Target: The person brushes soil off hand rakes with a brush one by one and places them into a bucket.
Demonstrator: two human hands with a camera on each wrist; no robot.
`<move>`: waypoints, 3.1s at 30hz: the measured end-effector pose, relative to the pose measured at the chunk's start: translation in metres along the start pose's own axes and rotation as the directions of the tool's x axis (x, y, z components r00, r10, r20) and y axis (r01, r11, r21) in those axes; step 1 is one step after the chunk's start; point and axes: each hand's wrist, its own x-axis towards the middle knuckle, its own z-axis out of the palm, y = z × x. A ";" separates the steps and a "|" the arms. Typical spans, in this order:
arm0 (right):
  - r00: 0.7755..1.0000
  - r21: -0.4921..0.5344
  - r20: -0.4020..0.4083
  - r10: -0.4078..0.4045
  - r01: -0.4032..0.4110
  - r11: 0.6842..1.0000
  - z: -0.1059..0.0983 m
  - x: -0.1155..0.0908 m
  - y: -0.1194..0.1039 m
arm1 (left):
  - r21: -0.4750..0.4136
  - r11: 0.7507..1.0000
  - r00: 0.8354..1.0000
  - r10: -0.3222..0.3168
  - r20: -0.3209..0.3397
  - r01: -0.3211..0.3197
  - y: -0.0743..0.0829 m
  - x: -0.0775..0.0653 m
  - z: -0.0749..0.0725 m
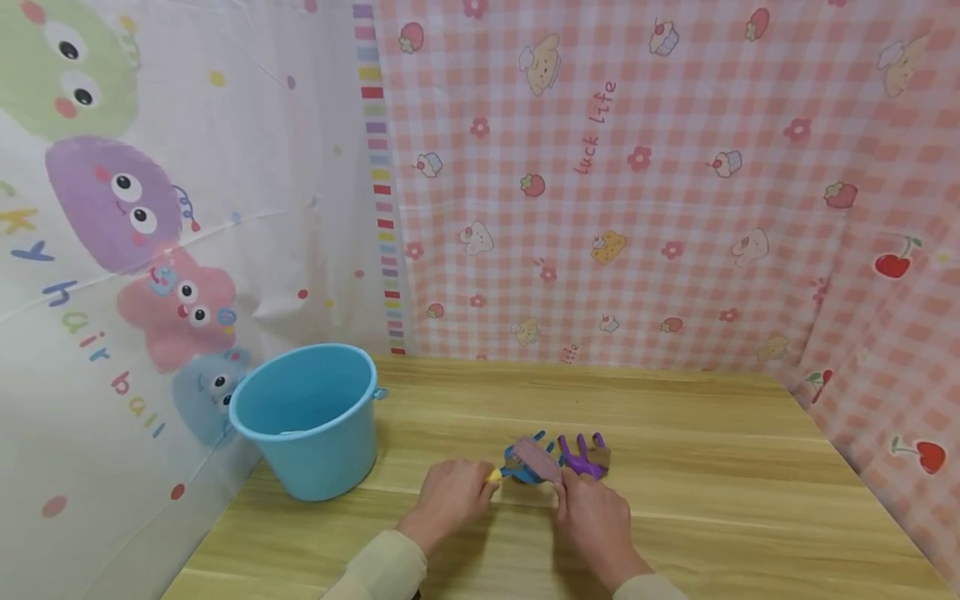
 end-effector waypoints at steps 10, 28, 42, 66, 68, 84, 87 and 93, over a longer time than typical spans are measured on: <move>1.000 -0.024 0.012 0.022 -0.021 0.999 -0.001 0.003 0.007 | 0.019 1.000 1.000 0.000 -0.008 0.000 0.000 -0.003 -0.001; 0.998 0.056 -0.040 -0.046 0.048 0.997 -0.007 0.001 -0.005 | 0.069 0.997 0.998 0.038 -0.043 -0.035 0.001 0.001 -0.001; 1.000 -0.039 -0.024 -0.015 0.014 0.999 -0.005 0.002 0.001 | 0.127 0.988 0.991 0.096 -0.089 -0.084 -0.003 -0.001 0.006; 0.999 -0.030 -0.035 -0.036 0.035 0.999 -0.005 -0.001 -0.001 | 0.147 0.989 0.998 0.022 -0.063 -0.013 -0.003 -0.004 0.008; 0.999 -0.036 -0.022 -0.034 0.033 0.999 -0.006 0.000 0.000 | 0.148 0.989 0.998 0.021 -0.060 -0.012 -0.003 -0.004 0.009; 0.992 -0.020 -0.096 -0.085 0.083 0.996 -0.009 -0.001 0.000 | 0.150 0.988 0.997 0.040 -0.067 -0.029 -0.002 -0.005 0.007; 0.987 -0.016 -0.093 -0.127 0.126 0.992 -0.010 -0.002 -0.005 | 0.150 0.988 0.996 0.044 -0.078 -0.031 -0.002 -0.004 0.006; 0.994 -0.021 -0.062 -0.092 0.090 0.996 -0.009 -0.004 -0.004 | 0.167 0.986 0.996 0.034 -0.082 -0.020 -0.003 -0.003 0.005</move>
